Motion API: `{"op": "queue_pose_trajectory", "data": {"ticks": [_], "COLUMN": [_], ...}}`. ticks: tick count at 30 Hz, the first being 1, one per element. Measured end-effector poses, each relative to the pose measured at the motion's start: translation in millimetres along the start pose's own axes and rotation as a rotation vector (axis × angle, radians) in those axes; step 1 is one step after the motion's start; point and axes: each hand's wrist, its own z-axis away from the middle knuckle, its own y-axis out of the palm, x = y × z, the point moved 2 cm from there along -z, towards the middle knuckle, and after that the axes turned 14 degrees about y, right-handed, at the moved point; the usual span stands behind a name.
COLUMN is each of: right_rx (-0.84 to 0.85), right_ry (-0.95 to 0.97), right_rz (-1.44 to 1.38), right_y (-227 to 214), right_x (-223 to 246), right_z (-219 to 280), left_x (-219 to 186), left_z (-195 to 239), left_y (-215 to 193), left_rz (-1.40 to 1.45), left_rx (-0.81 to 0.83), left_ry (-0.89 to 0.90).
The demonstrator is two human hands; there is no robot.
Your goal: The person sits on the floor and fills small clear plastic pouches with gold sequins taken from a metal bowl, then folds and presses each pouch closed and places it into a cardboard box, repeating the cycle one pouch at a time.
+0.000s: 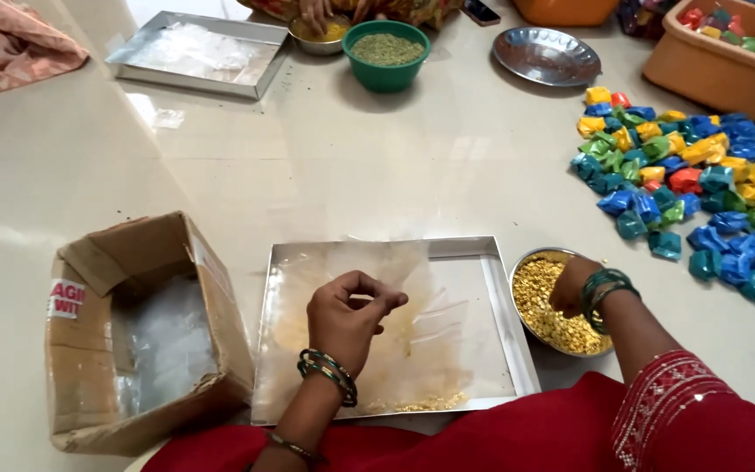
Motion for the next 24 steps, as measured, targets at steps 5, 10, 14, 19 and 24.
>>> {"op": "queue_pose_trajectory", "data": {"ticks": [5,10,14,19,24], "right_rx": [0.053,0.026,0.089,0.161,-0.17], "right_ry": [-0.04,-0.243,-0.614,-0.773,-0.43], "right_rz": [-0.947,-1.219,-1.383,-1.351,-0.924], "right_y": [-99.6,-176.8,-191.2,-195.4,-203.7], "right_x": [-25.1,9.5,47.0,72.7,77.7], "right_z": [122.4,240.5,263.7,282.1,302.1], "left_x": [10.9,15.3,18.5,22.8,18.1], "left_z": [1.2,0.8,3.0,3.0,2.7], "left_y": [1.9,7.4,12.3,12.1,13.7], "left_rz": [-0.018,0.011,-0.057,-0.085,-0.198], "left_rx": [0.019,0.061,0.122,0.145,0.226], "left_ry": [0.006,0.008,0.0,0.05,0.049]}}
